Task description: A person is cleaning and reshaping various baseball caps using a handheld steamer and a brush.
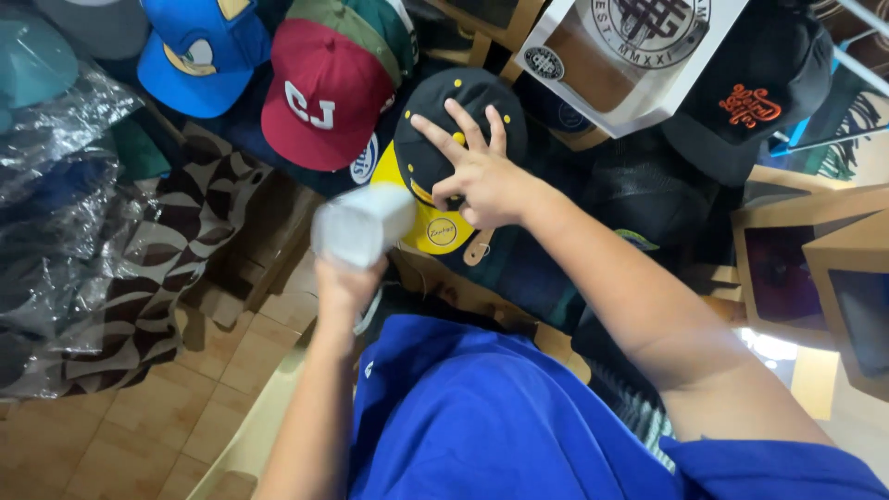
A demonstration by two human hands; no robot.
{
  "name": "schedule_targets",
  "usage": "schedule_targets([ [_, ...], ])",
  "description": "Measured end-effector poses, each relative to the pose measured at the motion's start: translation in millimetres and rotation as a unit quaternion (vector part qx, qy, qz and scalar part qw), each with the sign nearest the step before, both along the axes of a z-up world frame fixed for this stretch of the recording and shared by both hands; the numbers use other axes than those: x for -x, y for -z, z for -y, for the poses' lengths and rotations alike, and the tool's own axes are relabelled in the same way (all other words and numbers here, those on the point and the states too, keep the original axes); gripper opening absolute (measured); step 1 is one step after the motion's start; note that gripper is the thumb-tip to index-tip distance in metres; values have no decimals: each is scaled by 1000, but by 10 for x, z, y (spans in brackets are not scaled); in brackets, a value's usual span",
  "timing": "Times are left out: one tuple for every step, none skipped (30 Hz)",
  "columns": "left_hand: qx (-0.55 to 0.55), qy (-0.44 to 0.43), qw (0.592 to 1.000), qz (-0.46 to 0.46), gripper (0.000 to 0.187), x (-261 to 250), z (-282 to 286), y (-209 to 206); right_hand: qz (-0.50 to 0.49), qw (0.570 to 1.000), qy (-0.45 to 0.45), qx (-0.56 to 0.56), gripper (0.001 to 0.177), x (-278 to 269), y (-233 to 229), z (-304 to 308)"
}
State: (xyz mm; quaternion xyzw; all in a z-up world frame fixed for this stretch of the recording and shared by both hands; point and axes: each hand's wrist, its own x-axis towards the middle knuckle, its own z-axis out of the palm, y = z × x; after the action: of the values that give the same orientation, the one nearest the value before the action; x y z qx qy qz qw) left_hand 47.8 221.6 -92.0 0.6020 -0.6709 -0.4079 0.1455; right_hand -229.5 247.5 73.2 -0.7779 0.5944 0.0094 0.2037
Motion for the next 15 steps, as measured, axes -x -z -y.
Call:
schedule_targets([
  [0, 1, 1000, 3, 85, 24, -24, 104, 3, 1000, 1, 0, 29, -2, -32, 15],
  [19, -38, 998, -53, 80, 41, -48, 218, 5, 1000, 6, -5, 28, -8, -56, 28],
  [33, -77, 991, -108, 76, 53, -121, 340, 7, 1000, 12, -14, 27, -18, -72, 8],
  [29, -76, 991, -105, 76, 76, -12, 193, 9, 1000, 13, -18, 27, -38, -78, -8],
  [30, -75, 991, -105, 77, 120, 128, 43, 4, 999, 16, -27, 28, -46, -100, 2],
  [30, -74, 991, -104, 78, 161, 268, -112, -2, 999, 19, -36, 30, -58, -128, 12],
  [30, -73, 991, -105, 78, 254, 358, -325, -3, 999, 19, -36, 30, -58, -134, 14],
  [28, -57, 991, -119, 70, 346, 448, -539, -7, 999, 19, -38, 31, -58, -141, 17],
  [24, -41, 990, -132, 63, 435, 533, -747, -10, 999, 19, -41, 31, -60, -143, 17],
  [24, -40, 990, -132, 63, 421, 546, -645, -11, 999, 19, -42, 31, -61, -128, 26],
  [34, -41, 993, -103, 66, 412, 547, -541, -9, 999, 18, -35, 31, -56, -109, 19],
  [45, -41, 995, -73, 69, 412, 548, -439, -7, 999, 17, -28, 31, -44, -92, 13],
  [45, -38, 996, -74, 69, 399, 426, -385, -8, 999, 20, -27, 31, -49, -112, 14],
  [-1, -68, 988, -138, 66, 388, 306, -332, -3, 999, 25, -39, 32, -51, -134, 16],
  [-48, -97, 974, -201, 63, 372, 188, -281, 2, 998, 29, -50, 33, -56, -155, 22],
])
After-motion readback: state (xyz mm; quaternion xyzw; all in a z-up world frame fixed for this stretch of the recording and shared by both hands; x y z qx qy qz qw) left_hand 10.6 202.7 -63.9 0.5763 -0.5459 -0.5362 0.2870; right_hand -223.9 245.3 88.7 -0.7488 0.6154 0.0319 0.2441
